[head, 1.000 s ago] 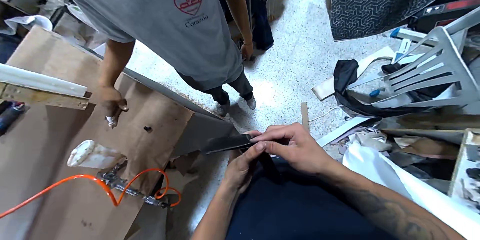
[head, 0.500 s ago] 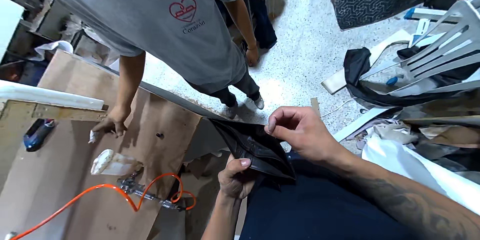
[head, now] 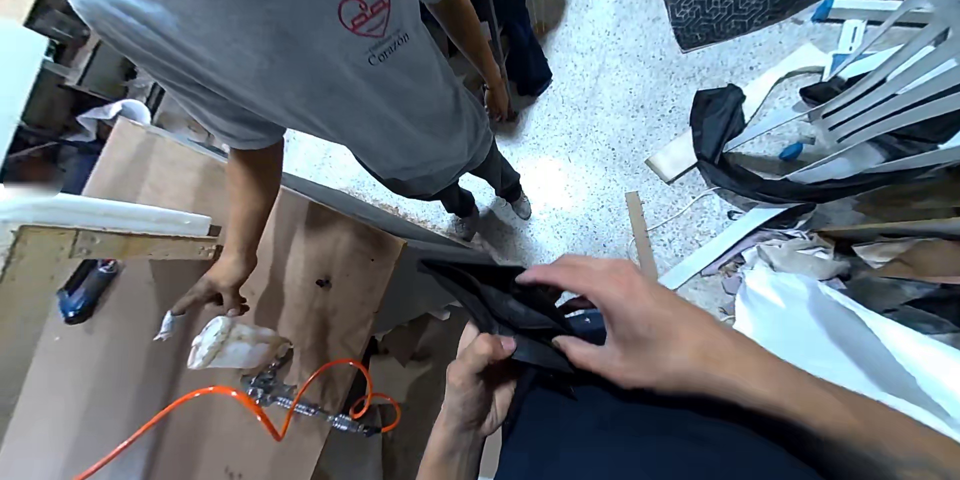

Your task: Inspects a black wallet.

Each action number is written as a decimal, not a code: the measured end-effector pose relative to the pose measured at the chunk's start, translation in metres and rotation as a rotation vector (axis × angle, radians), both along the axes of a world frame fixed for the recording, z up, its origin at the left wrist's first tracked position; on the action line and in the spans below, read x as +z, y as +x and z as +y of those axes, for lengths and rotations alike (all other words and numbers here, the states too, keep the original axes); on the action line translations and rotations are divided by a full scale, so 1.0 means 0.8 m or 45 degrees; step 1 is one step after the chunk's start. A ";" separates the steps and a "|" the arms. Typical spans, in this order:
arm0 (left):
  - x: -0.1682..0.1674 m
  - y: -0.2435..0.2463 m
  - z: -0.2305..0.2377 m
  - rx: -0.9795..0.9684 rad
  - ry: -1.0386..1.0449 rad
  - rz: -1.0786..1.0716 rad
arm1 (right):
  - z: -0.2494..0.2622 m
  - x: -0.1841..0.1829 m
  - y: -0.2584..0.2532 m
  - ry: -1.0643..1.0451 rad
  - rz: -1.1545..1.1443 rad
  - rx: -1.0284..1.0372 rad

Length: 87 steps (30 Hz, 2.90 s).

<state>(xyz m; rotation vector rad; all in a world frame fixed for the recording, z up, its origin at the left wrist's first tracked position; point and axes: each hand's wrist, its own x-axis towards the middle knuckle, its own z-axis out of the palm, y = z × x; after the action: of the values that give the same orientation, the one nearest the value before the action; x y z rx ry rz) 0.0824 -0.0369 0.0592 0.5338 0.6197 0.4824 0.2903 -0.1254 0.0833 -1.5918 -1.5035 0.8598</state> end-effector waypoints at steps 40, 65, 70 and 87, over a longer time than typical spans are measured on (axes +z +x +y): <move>0.010 0.028 0.000 -0.177 0.251 0.203 | -0.021 -0.029 0.019 0.107 0.205 -0.098; 0.010 0.057 0.016 -0.213 0.278 0.275 | -0.007 -0.031 0.025 -0.008 0.237 -0.287; 0.013 0.081 0.018 -0.186 0.408 0.560 | -0.001 -0.027 0.029 -0.097 0.411 -0.322; 0.039 0.076 0.023 -0.112 0.470 -0.006 | -0.033 0.006 0.010 0.414 -0.561 -0.347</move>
<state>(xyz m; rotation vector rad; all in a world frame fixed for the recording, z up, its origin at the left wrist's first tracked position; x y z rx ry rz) 0.1430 -0.0184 0.0901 0.9063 0.5019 0.5173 0.2986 -0.1518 0.0883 -1.7498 -1.5705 0.1025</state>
